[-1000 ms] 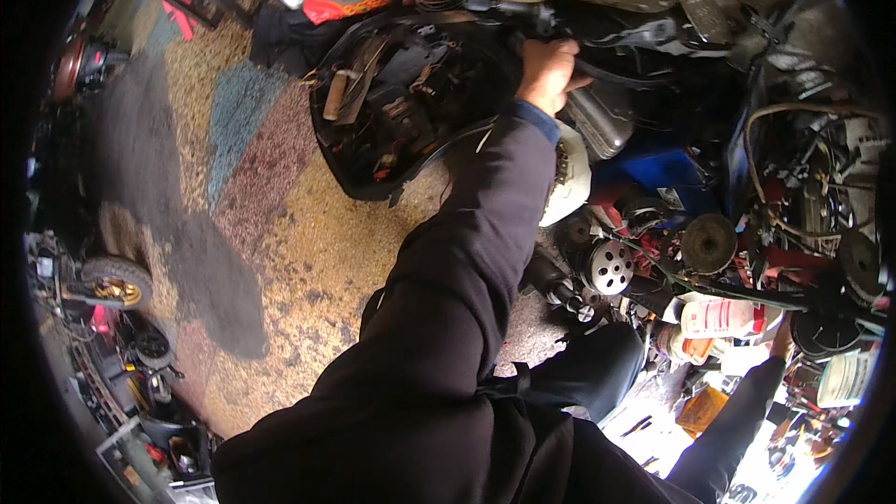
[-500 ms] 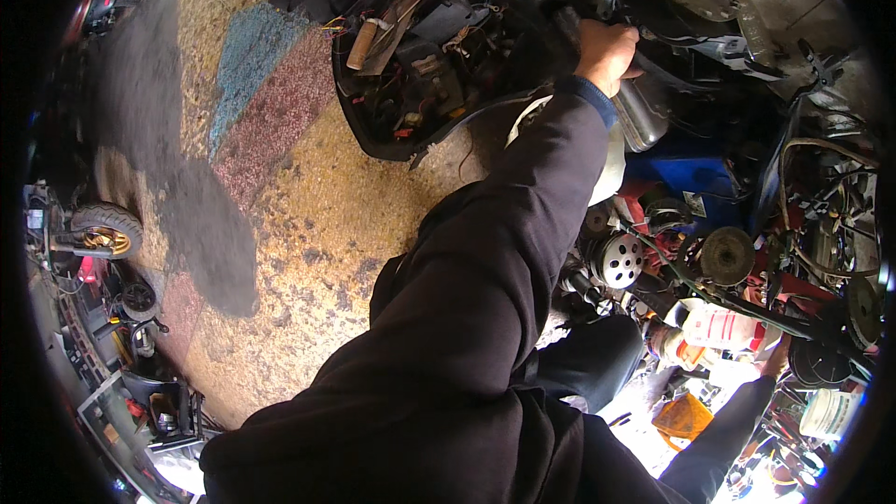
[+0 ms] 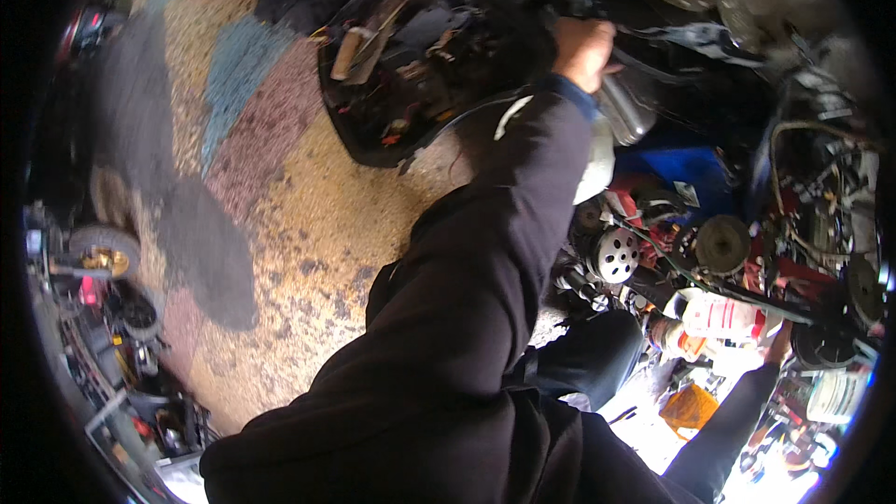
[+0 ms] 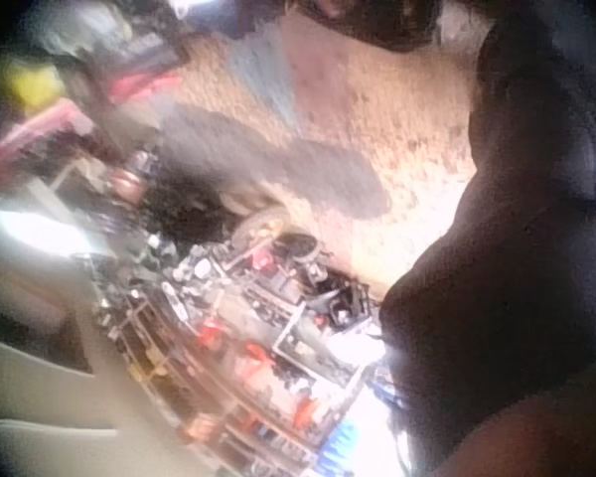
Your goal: The person is working on a motorcycle in a cluttered workshop. They handle various tools and parts, including a wrench and a motorcycle headlight, while sitting on the floor.
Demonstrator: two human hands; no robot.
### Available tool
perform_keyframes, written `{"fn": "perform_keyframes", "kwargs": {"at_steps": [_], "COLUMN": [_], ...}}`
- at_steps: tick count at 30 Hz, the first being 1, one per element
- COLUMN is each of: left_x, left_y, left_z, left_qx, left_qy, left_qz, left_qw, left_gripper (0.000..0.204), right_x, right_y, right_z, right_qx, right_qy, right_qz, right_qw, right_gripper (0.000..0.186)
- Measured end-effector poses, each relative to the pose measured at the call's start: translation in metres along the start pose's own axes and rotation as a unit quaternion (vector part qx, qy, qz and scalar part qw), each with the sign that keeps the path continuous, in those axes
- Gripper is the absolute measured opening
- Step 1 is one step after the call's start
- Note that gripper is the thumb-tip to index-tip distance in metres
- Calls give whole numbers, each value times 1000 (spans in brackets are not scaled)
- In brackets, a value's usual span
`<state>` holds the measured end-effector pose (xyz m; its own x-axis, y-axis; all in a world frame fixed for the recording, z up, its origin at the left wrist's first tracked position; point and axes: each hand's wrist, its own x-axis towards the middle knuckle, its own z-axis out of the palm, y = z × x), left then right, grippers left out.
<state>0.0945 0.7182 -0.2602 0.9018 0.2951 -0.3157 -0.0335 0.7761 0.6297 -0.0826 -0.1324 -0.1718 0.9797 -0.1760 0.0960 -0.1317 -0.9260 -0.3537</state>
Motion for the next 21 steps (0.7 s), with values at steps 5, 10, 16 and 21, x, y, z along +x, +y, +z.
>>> {"fn": "perform_keyframes", "kwargs": {"at_steps": [5, 10, 16, 21], "left_x": [13, 26, 30, 29], "left_y": [-4, -6, -5, 17], "left_z": [-10, -14, -32, -55], "left_qx": [20, 47, 39, 60], "left_qy": [-20, 45, -5, -10], "left_qz": [-49, -97, -114, -112], "left_qw": [998, 993, 993, 992], "left_gripper": [15, 31, 15, 22], "right_x": [-21, -24, -24, -23], "right_y": [-12, -42, -81, -101], "right_z": [6, 15, 26, 31], "right_qx": [-74, -106, -126, -129], "right_qy": [43, 82, 118, 151], "right_qz": [18, 24, 32, 44], "right_qw": [996, 991, 984, 979], "right_gripper": [50, 48, 45, 43]}}
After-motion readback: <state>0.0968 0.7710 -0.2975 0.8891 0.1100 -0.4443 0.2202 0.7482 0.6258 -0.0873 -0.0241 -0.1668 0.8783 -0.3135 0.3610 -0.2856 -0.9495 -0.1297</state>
